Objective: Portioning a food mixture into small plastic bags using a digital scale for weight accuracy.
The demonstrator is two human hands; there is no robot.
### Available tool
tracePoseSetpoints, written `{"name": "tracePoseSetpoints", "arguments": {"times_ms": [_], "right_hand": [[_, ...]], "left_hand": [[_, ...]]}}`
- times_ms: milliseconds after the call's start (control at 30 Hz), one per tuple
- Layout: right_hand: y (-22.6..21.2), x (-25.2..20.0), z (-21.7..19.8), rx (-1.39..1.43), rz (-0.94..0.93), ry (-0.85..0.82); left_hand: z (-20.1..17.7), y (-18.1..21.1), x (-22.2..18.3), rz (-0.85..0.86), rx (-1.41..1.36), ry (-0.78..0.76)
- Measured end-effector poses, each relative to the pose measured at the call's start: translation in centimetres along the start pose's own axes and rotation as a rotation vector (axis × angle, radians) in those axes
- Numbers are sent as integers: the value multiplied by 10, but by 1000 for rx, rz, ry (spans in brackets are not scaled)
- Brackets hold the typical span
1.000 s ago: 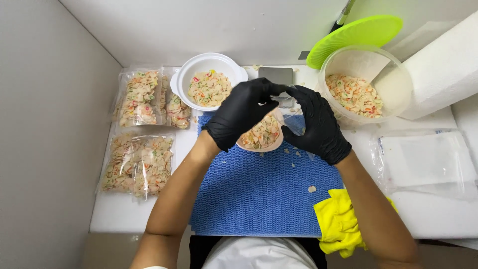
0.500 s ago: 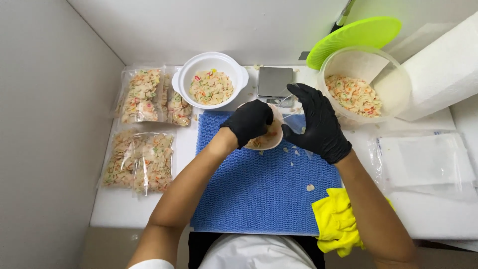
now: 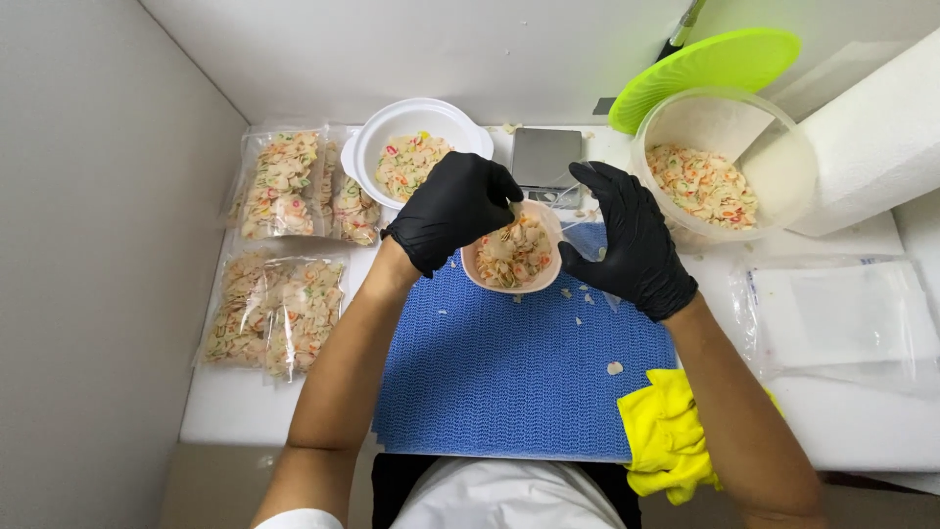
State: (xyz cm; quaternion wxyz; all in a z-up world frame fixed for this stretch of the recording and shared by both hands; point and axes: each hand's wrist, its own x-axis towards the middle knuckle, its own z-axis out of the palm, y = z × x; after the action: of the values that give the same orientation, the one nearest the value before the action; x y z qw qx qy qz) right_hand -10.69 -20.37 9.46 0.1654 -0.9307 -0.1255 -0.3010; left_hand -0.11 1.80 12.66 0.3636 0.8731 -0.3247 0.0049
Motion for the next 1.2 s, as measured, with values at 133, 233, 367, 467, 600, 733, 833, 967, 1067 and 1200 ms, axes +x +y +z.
{"name": "tracePoseSetpoints", "arguments": {"times_ms": [133,233,367,467,600,733,833,967,1067,1200], "right_hand": [[1,0,-3,71,27,-14],[3,-2,0,104,36,-52],[3,1,-4,101,39,-42],[2,0,-6,90,52,-40],[4,0,-5,56,13,-41],[9,-3,6,48,7,5],[10,-5,10,-42,27,46],[6,-4,9,-56,13,78],[6,-2,7,-17,8,55],[6,-2,5,42,21,26]], "left_hand": [[-19,31,0,75,-65,104],[-4,41,2,81,-266,223],[-5,50,4,103,-305,145],[-6,25,9,54,-104,128],[49,-43,-6,-80,368,-159],[84,-33,-9,-53,543,-318],[114,-66,-10,51,513,-83],[90,-54,3,-83,392,-33],[39,-22,4,-268,331,-171],[-11,19,-4,-31,185,-72]]}}
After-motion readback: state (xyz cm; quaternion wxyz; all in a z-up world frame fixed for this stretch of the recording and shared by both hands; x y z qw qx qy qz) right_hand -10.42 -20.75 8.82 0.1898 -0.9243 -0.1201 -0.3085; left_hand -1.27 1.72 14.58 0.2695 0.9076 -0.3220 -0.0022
